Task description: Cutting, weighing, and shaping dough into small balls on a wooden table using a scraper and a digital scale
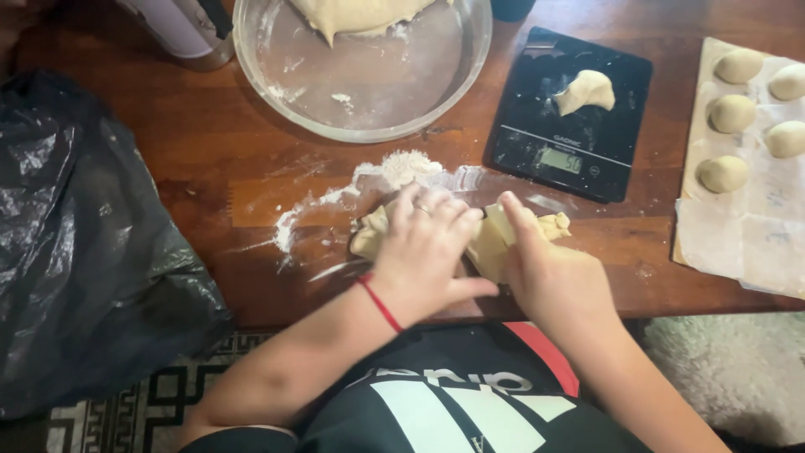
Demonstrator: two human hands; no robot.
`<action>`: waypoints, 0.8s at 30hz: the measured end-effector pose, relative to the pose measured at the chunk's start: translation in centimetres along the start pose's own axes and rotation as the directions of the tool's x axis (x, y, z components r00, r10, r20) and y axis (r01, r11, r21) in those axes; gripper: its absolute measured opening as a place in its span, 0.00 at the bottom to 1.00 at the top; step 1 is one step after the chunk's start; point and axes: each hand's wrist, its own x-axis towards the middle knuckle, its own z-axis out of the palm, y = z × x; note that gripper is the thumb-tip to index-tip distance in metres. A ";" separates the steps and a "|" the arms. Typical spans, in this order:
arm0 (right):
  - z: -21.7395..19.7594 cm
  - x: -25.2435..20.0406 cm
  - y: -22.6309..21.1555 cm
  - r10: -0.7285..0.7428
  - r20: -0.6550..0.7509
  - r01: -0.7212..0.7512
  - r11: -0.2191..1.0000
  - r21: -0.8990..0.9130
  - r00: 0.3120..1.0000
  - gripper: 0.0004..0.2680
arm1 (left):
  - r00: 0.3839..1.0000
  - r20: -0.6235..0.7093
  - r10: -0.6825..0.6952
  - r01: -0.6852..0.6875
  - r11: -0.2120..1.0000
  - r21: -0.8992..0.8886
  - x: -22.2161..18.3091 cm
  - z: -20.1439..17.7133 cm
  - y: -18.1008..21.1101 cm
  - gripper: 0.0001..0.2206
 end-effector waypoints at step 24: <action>-2.4 -2.2 -1.4 -0.011 0.030 0.002 0.956 0.292 0.999 0.28 | 0.993 -0.116 0.008 -0.024 0.990 -0.137 -3.0 -1.1 -1.1 0.37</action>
